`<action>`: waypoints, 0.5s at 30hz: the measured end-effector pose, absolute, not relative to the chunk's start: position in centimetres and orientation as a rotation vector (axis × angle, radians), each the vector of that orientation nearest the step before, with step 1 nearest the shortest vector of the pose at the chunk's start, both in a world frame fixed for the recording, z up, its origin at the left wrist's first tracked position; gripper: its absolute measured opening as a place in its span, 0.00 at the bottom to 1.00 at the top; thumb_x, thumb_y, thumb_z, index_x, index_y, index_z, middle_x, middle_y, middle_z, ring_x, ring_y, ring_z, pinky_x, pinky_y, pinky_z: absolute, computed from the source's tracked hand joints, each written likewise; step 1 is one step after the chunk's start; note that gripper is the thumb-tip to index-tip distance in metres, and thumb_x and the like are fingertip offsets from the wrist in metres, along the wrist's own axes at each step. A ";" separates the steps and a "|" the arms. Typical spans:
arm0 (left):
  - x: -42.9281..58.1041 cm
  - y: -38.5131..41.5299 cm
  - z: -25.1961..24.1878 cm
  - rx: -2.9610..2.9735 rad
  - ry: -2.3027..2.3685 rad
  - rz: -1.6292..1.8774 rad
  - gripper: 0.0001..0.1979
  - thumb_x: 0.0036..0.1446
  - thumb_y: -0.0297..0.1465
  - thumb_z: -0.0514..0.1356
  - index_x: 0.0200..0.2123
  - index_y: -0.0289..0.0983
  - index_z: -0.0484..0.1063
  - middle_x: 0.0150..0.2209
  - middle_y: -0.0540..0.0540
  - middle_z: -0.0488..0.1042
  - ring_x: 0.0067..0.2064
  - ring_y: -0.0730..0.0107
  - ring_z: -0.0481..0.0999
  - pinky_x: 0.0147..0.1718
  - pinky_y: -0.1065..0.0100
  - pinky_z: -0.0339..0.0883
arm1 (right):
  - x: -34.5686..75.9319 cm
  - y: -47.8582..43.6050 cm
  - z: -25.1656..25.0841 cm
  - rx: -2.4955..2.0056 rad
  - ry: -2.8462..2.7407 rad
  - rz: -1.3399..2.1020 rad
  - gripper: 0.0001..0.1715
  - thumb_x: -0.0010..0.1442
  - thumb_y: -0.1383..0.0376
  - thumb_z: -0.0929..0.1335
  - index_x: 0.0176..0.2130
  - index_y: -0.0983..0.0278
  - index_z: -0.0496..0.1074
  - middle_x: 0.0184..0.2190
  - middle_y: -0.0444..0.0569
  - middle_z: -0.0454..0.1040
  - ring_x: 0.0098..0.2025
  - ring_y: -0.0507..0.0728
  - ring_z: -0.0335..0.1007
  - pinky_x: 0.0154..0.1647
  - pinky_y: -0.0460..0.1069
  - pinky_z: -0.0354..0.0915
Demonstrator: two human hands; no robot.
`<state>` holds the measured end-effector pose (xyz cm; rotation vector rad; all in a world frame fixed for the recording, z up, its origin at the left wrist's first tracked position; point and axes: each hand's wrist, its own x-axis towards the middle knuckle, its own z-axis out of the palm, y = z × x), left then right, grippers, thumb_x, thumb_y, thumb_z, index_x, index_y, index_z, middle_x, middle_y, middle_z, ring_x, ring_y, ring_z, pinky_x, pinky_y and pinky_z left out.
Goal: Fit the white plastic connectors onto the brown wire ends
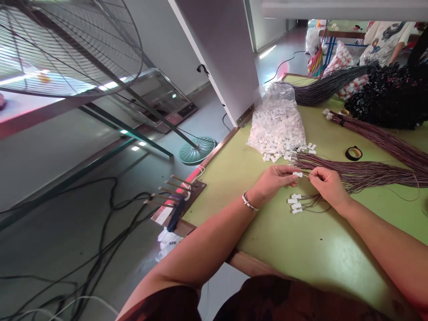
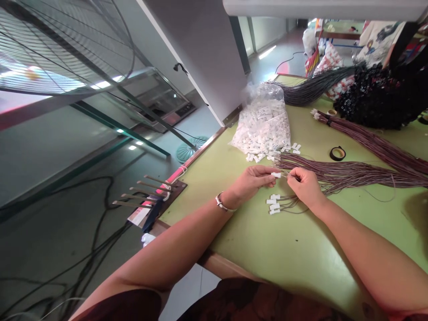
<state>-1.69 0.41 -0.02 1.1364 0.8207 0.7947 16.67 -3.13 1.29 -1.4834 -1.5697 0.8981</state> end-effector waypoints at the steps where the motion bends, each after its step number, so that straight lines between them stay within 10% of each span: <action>1: -1.7 0.4 0.0 1.151 0.819 0.793 0.19 0.42 0.36 0.69 0.38 0.33 0.78 0.24 0.48 0.75 0.26 0.76 0.72 0.29 0.72 0.68 | 16.6 -3.1 1.3 -1.482 -1.576 0.893 0.10 0.51 0.61 0.64 0.21 0.63 0.65 0.17 0.41 0.58 0.22 0.50 0.51 0.23 0.46 0.51; 15: -1.7 0.5 0.3 1.224 0.918 0.688 0.18 0.50 0.43 0.63 0.23 0.32 0.71 0.17 0.51 0.68 0.17 0.81 0.64 0.16 0.76 0.56 | 16.8 -3.3 0.9 -1.425 -1.631 0.864 0.09 0.52 0.64 0.64 0.22 0.63 0.64 0.18 0.41 0.59 0.23 0.50 0.52 0.25 0.46 0.52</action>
